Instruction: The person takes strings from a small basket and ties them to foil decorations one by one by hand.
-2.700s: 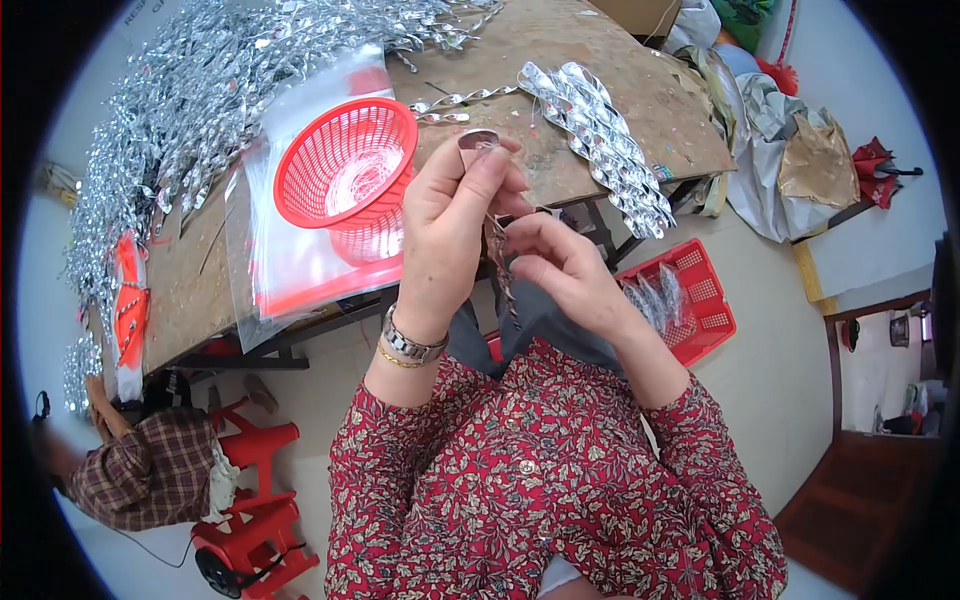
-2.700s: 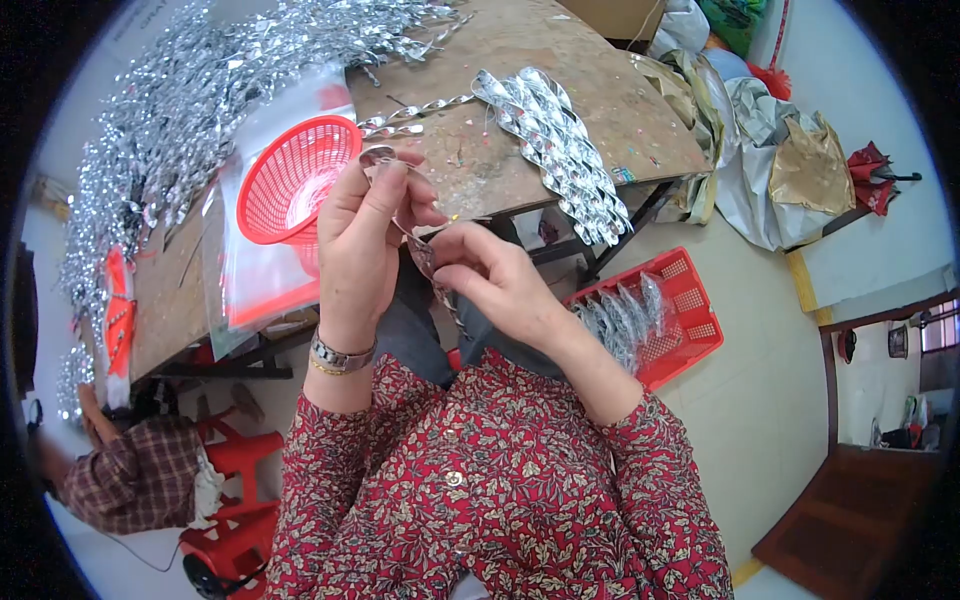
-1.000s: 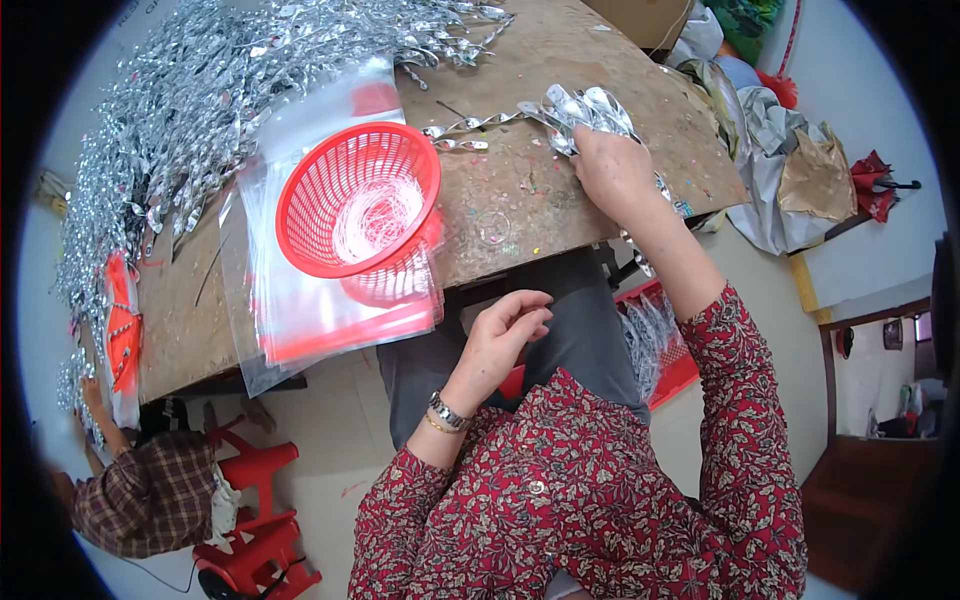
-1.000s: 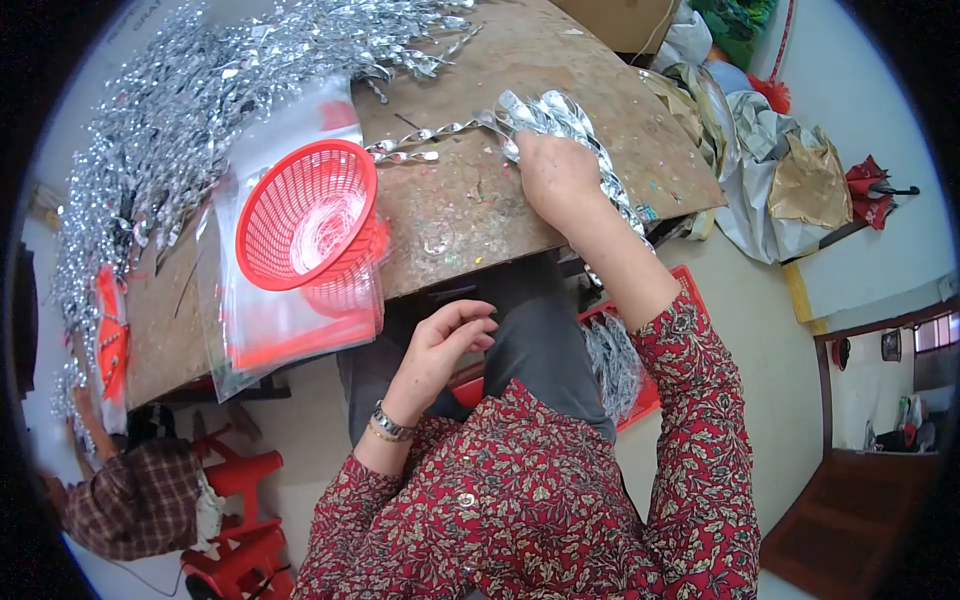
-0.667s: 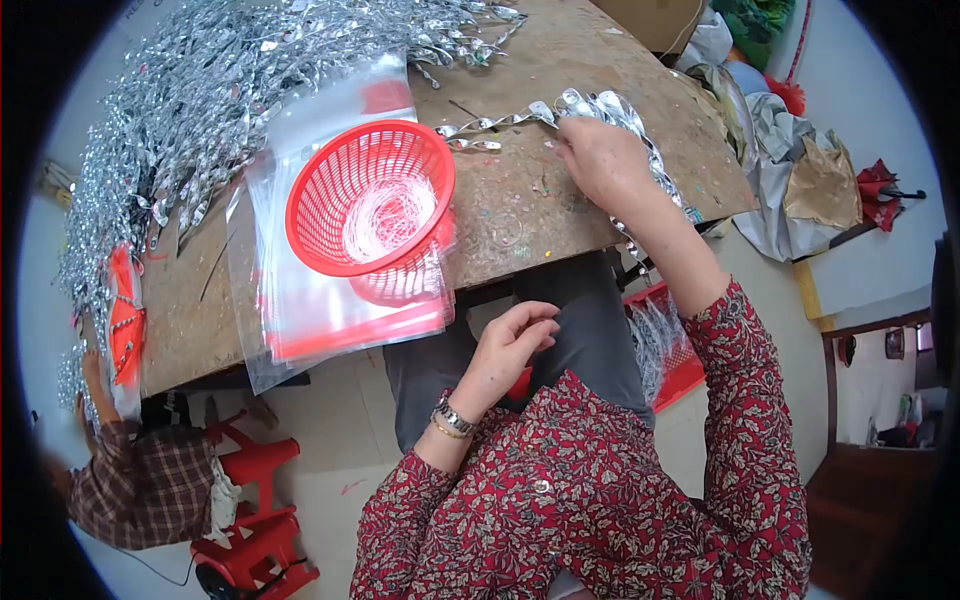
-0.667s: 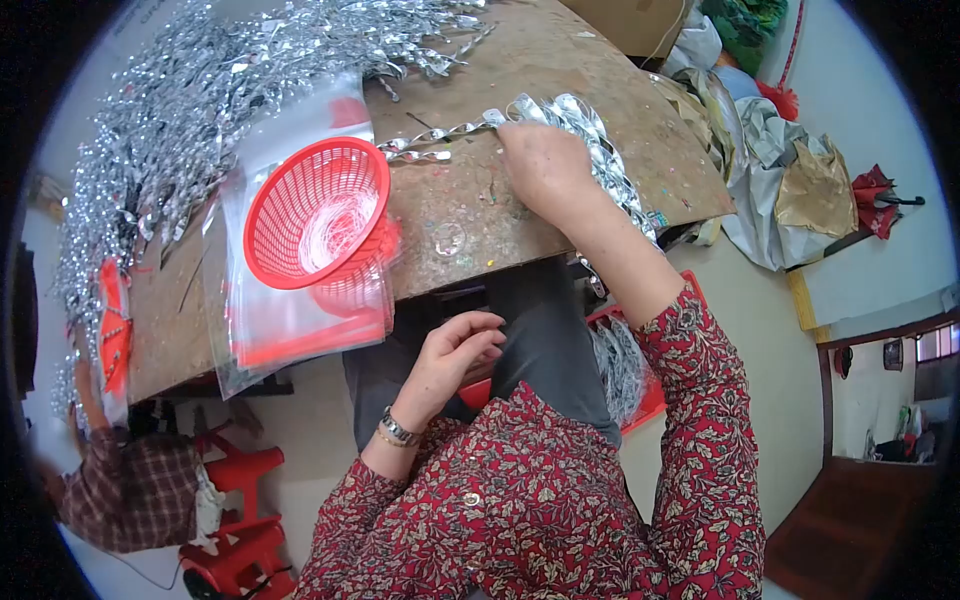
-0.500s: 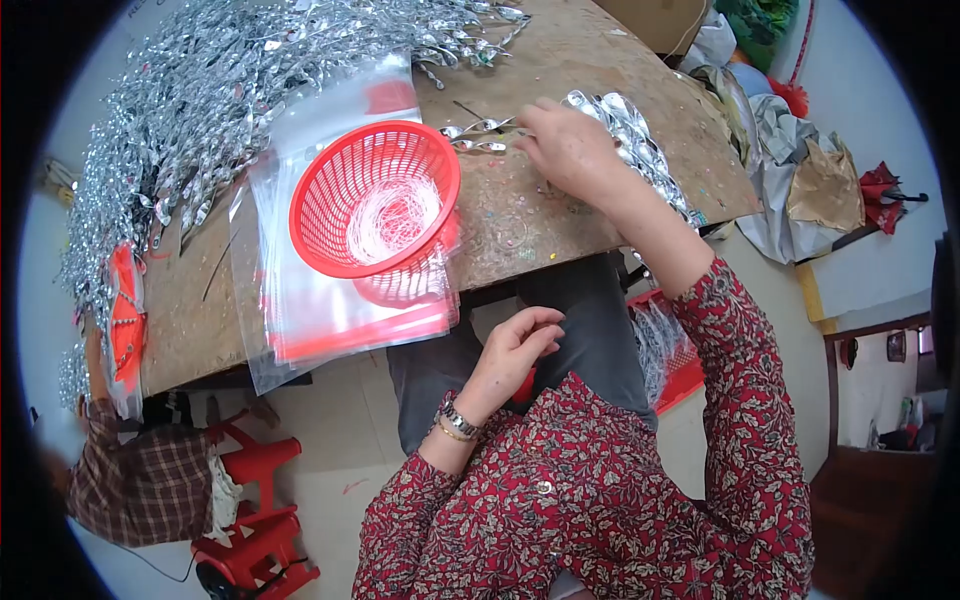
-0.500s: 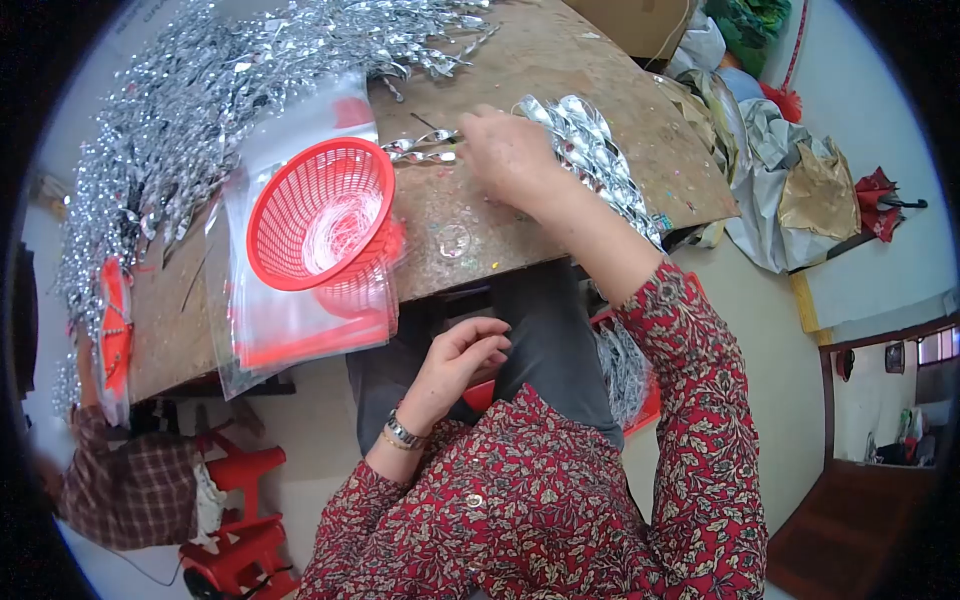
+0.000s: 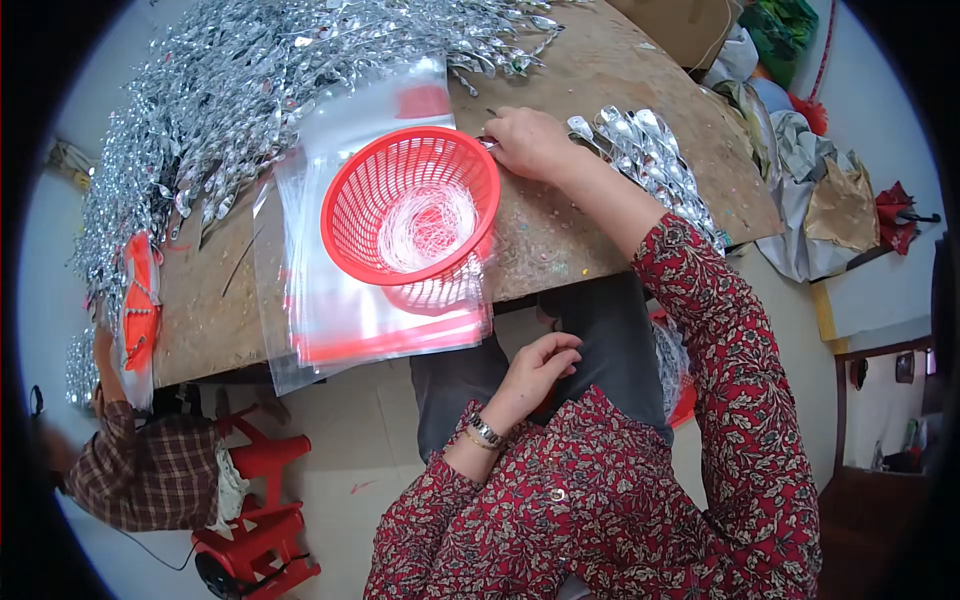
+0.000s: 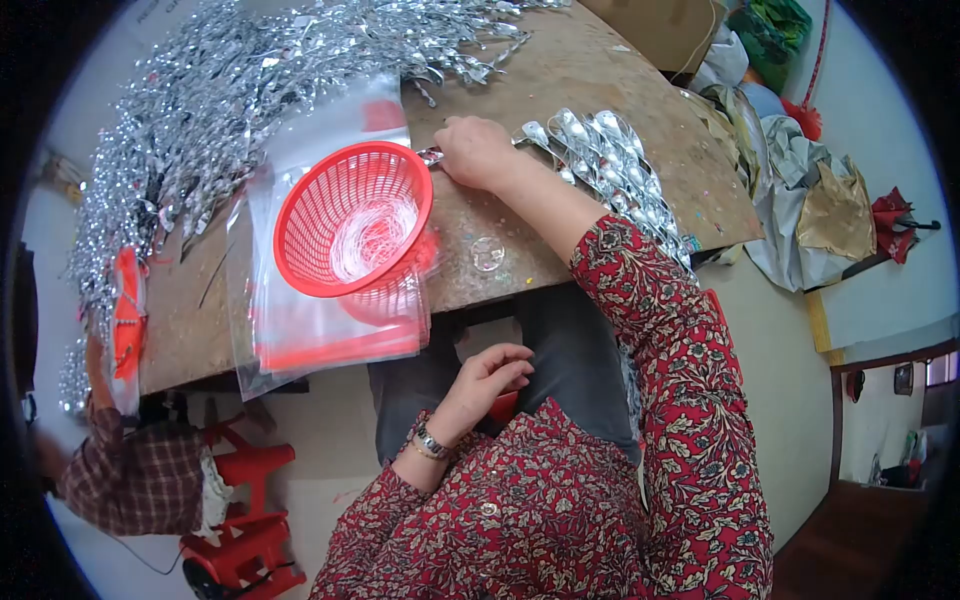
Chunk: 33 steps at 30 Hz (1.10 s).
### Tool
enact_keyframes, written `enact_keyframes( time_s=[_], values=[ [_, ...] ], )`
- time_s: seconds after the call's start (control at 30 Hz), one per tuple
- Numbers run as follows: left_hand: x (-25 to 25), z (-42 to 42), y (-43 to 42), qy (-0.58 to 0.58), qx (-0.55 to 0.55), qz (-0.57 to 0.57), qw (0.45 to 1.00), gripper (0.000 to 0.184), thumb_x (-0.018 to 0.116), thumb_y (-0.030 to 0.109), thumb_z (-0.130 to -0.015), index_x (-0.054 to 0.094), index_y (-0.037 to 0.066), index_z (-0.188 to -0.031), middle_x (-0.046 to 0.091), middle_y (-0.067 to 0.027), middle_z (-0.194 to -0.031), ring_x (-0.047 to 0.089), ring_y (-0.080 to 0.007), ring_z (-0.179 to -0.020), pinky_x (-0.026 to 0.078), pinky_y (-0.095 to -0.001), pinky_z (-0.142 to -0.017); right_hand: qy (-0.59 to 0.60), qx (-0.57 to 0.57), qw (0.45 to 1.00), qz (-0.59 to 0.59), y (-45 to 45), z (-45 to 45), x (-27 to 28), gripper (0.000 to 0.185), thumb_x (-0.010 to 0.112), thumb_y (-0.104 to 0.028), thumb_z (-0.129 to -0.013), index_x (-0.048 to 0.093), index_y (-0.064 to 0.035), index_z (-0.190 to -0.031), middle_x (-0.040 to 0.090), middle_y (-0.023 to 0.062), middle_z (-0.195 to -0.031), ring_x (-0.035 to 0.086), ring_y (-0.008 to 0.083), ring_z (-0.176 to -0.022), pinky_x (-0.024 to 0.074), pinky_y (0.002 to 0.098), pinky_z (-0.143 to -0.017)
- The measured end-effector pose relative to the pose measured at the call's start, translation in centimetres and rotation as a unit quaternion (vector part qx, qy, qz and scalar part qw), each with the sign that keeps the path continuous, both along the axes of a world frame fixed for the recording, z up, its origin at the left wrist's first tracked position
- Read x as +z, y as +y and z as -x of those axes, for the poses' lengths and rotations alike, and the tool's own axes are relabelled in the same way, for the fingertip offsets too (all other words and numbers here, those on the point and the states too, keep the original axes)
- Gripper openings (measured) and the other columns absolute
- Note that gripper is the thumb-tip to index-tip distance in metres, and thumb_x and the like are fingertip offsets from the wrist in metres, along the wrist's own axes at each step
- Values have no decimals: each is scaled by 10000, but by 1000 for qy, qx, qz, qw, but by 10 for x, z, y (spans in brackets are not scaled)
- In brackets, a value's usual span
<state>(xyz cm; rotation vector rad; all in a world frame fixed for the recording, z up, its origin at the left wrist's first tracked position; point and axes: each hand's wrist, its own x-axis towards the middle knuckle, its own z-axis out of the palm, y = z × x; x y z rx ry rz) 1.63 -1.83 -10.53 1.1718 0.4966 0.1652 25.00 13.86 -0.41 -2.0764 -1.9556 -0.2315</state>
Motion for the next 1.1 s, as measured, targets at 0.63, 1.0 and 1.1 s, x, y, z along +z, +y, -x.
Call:
enact_keyframes(
  time_s=[0.63,1.0,1.1],
  values=[
    [-16,3,6,11,19,34,999,234,515,144,-950,569,43,-1154,621,-20,-975,590,-67,-839,490,-199,-777,104,76,977,-169,19,7,1,153,615,-234,-806,623,-95,-871,649,116,-819,610,327,-821,490,422,-718],
    [-16,4,3,16,14,29,999,239,511,141,-951,563,41,-1162,620,-24,-986,597,-79,-866,491,-210,-787,380,79,901,-194,20,-6,4,116,615,-107,-840,609,-23,-921,582,5,-740,511,72,-698,435,245,-643],
    [-5,4,2,3,1,22,1000,247,515,141,-950,559,46,-1174,621,-24,-1003,599,-83,-870,492,-214,-793,381,56,901,-201,16,-6,8,146,595,-134,-822,643,-67,-941,646,102,-771,614,203,-702,480,326,-664]
  ],
)
